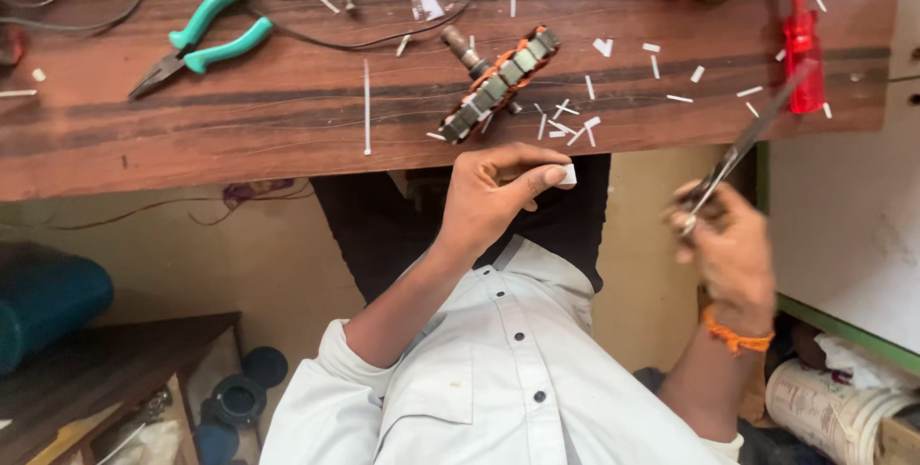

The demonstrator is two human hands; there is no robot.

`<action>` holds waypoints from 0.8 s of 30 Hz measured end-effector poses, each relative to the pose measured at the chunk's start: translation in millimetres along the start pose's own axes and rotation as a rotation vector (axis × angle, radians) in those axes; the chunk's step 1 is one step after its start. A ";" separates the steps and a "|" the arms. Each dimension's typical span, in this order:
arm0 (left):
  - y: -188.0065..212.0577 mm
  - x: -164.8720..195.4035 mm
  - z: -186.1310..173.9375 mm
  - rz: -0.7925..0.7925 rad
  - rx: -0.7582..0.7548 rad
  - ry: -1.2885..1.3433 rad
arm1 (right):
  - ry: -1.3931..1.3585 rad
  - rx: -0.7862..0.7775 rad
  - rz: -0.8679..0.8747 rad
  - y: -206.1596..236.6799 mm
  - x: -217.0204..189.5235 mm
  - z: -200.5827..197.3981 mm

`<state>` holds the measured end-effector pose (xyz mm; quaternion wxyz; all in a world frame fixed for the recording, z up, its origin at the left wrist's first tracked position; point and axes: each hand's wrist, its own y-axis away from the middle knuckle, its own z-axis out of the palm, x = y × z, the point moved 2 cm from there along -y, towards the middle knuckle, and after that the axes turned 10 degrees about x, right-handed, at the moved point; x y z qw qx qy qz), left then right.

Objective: The person cuts small white plastic pieces with scissors and inserts them into slots on a circular motor armature. The person repeats this process multiple times, placing each piece into a different slot on the armature.

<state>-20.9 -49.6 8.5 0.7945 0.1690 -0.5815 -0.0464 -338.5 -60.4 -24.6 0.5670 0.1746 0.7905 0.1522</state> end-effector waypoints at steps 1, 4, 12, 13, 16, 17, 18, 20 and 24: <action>-1.7 -0.1 3.1 -0.001 -0.007 -0.009 | -0.038 -0.052 0.060 6.1 5.0 3.5; -6.6 -3.1 11.5 0.009 -0.026 -0.034 | -0.153 -0.339 0.162 23.7 10.7 27.6; -9.8 -8.6 15.1 0.020 0.023 -0.123 | 0.078 -0.592 0.160 46.2 -8.4 69.0; -9.3 -8.3 14.8 0.024 0.033 -0.130 | 0.064 -0.593 0.177 46.6 -9.7 69.5; -8.0 -7.4 14.8 0.041 0.061 -0.145 | 0.043 -0.585 0.214 47.6 -11.3 69.4; -7.9 -7.3 15.6 0.050 0.069 -0.148 | 0.048 -0.577 0.216 48.2 -11.5 69.0; -7.4 -7.3 16.0 0.059 0.079 -0.152 | 0.052 -0.569 0.219 48.7 -11.5 69.1; -7.1 -7.5 16.1 0.063 0.071 -0.119 | 0.012 -0.580 0.213 49.8 -12.3 69.8; -9.6 -7.9 15.1 0.067 0.052 -0.114 | 0.009 -0.556 0.188 51.5 -13.4 68.5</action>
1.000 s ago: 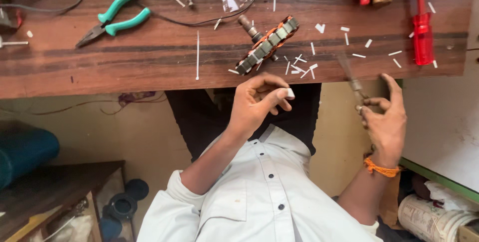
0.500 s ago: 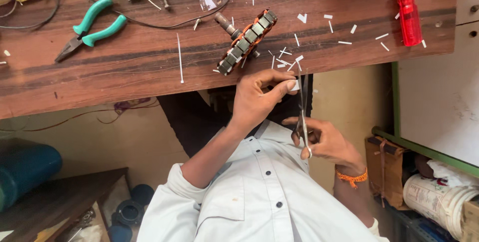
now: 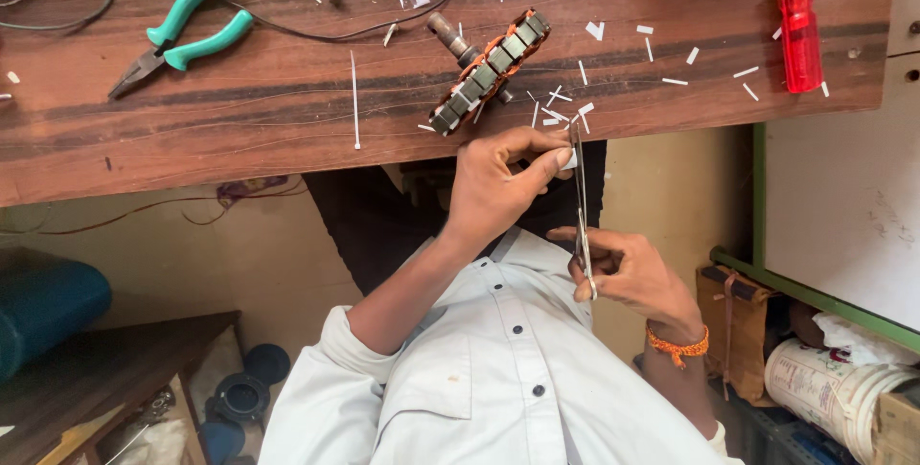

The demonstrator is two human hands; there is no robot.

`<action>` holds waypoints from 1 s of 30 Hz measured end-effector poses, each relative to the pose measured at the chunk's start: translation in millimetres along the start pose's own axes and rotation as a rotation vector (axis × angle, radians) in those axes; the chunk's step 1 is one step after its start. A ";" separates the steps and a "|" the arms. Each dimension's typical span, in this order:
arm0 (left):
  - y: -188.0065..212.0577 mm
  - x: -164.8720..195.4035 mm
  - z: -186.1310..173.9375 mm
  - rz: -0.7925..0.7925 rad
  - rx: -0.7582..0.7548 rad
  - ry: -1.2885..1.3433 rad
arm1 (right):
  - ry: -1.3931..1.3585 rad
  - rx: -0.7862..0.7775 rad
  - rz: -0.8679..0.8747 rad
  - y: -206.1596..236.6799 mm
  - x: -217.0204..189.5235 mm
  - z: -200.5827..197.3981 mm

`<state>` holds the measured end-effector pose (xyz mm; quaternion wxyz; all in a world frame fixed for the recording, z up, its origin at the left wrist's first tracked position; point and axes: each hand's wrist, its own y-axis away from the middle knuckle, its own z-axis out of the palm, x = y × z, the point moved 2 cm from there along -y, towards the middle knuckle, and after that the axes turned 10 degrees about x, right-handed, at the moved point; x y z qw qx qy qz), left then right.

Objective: The person cuts small white plastic pieces with scissors and inserts them into slots on a circular motor armature. The person repeats this process multiple times, placing each piece into a different slot on the armature.

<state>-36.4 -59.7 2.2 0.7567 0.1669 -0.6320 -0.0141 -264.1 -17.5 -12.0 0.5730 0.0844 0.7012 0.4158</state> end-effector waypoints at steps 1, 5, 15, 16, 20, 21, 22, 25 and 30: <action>-0.3 -0.7 -0.2 -0.018 -0.009 -0.007 | 0.011 0.021 -0.002 1.3 0.3 -0.4; -3.5 -3.8 -0.7 -0.075 -0.050 0.027 | 0.088 0.075 -0.046 5.5 -2.6 -1.6; 5.1 -20.6 -23.2 -0.120 -0.078 0.237 | 0.440 0.583 -0.131 10.1 -34.2 -54.7; 9.8 -25.2 -29.1 -0.155 -0.093 0.248 | 0.537 0.671 -0.184 7.4 -31.7 -72.0; 34.7 -44.1 -52.8 -0.229 -0.100 0.249 | 0.957 0.604 -0.390 -39.8 -23.0 -153.3; 41.3 -47.7 -56.4 -0.239 -0.119 0.244 | 0.975 0.504 -0.403 -66.6 -23.6 -170.2; 46.9 -50.2 -60.0 -0.240 -0.076 0.213 | 0.979 0.396 -0.423 -93.8 -28.7 -185.6; 56.7 -44.5 -63.8 -0.196 0.005 0.104 | 0.928 0.299 -0.580 -132.7 -51.2 -192.9; 63.0 -22.0 -58.3 -0.076 0.032 0.044 | 0.748 0.358 -0.785 -81.1 -69.1 -86.2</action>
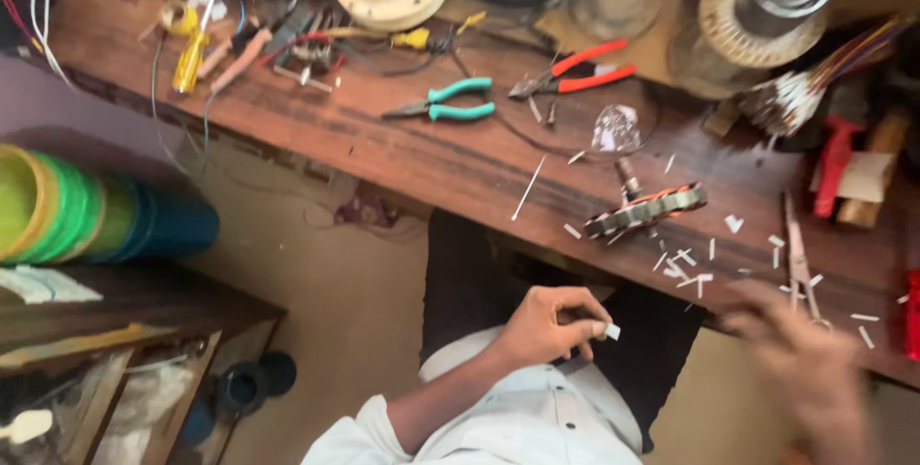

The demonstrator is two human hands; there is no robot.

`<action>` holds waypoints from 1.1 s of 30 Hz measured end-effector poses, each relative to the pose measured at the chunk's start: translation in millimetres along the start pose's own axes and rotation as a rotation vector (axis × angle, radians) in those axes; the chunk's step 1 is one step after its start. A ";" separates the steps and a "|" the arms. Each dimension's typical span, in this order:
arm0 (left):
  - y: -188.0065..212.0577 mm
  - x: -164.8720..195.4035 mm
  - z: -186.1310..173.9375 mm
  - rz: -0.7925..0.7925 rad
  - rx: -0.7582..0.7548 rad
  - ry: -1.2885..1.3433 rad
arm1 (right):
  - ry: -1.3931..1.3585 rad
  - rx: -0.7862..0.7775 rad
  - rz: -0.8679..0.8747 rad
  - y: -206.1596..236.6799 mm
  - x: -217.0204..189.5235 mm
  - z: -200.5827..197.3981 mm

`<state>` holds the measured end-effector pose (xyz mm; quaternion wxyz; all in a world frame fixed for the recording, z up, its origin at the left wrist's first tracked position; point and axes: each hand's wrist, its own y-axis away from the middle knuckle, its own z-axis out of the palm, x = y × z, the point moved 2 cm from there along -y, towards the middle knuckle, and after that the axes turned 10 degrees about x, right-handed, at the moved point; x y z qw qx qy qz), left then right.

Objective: The person cuts small white plastic pieces with scissors and inserts them into slots on a circular motor armature. The person repeats this process multiple times, placing each piece into a different slot on the armature.

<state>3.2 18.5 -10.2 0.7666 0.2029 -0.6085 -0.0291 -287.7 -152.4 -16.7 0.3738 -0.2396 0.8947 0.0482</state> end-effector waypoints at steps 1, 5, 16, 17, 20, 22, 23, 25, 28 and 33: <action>-1.1 2.9 2.8 0.015 -0.012 0.007 | -0.126 -0.038 0.024 11.4 -31.7 21.9; -9.4 10.4 9.9 0.065 -0.013 0.002 | -0.478 0.059 0.141 26.9 -111.6 79.4; -12.5 9.9 15.6 0.081 -0.047 -0.070 | -0.478 0.233 0.239 39.2 -114.4 86.8; -12.7 8.1 17.0 0.089 -0.041 -0.045 | -0.492 0.249 0.185 38.8 -117.1 83.3; -12.5 1.8 23.1 0.092 -0.025 0.058 | -0.392 0.253 -0.125 30.8 -126.4 62.2; -15.0 1.1 26.4 0.088 -0.028 0.150 | -0.329 0.258 -0.184 24.2 -133.3 48.7; -16.1 1.8 27.7 0.087 -0.031 0.165 | -0.299 0.261 -0.215 20.3 -137.2 43.3; -17.0 4.2 30.2 0.083 -0.030 0.197 | -0.275 0.248 -0.233 12.9 -143.3 35.0; -17.5 10.6 30.1 0.055 -0.032 0.215 | -0.255 0.247 -0.279 5.1 -151.1 28.3; -14.0 22.5 31.0 0.112 0.025 0.202 | -0.253 0.239 -0.272 -1.7 -158.4 28.0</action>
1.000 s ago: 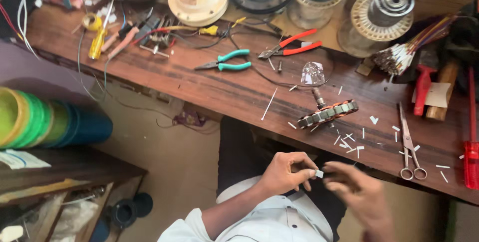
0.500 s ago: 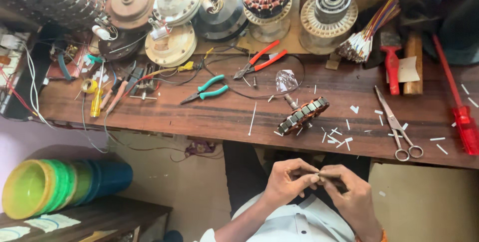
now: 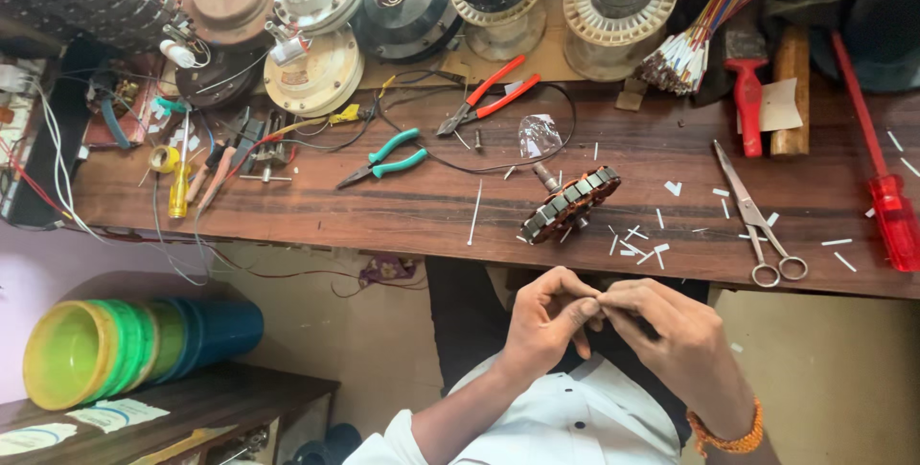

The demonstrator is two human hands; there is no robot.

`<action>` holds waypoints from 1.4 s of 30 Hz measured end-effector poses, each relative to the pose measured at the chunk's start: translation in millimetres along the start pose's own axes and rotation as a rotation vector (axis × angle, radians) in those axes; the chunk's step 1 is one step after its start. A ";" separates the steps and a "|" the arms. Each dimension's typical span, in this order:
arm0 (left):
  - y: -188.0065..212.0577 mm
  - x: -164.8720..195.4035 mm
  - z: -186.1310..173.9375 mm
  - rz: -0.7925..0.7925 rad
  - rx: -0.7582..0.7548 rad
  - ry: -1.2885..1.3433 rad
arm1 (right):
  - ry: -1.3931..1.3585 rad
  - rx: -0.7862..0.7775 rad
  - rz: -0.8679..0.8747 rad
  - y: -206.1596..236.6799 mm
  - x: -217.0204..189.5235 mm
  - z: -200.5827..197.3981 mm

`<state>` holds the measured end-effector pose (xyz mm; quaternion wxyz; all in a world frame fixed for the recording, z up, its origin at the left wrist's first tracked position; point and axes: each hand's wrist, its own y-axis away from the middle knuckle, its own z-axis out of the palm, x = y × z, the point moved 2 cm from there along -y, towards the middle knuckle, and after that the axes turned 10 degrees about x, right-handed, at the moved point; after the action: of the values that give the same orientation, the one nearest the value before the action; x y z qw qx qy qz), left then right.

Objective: The person cuts small white plastic pieces with scissors and inserts them into slots on a circular motor armature. The person repeats this process multiple times, placing each piece into a different slot on the armature.

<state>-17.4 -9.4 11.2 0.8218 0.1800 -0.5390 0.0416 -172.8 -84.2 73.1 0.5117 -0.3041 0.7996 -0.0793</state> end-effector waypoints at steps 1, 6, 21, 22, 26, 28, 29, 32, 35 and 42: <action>0.6 2.2 1.4 0.029 0.013 0.007 | -0.022 0.009 0.012 -1.1 -0.3 0.5; 4.9 10.6 8.0 0.172 0.112 -0.115 | -0.117 0.045 0.202 -0.9 0.9 6.6; 8.7 62.5 20.1 0.919 0.238 -0.706 | -0.497 -0.004 0.482 1.4 28.2 26.1; 8.3 63.9 20.2 0.928 0.236 -0.700 | -0.575 0.018 0.509 3.4 30.1 27.2; 0.3 64.3 18.7 0.842 0.169 -0.543 | -0.709 0.082 0.424 4.6 31.7 26.6; -3.0 61.2 14.8 0.637 0.140 -0.432 | -0.476 0.118 0.291 4.8 26.4 21.4; -4.3 60.3 13.8 0.636 0.125 -0.430 | -0.358 0.137 0.228 5.2 22.8 17.9; -5.6 57.1 9.5 0.575 0.057 -0.395 | -0.163 0.191 0.078 0.8 12.6 12.6; -5.8 52.2 6.2 0.425 -0.015 -0.287 | -0.059 0.208 -0.127 -6.1 1.8 7.1; -4.7 54.3 3.1 0.411 0.013 -0.306 | -0.066 0.163 -0.172 -12.9 -12.8 7.0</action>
<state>3.7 -21.7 60.1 0.7037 0.0761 -0.6821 0.1837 -157.8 -86.0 85.4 0.5521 -0.3313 0.7442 -0.1775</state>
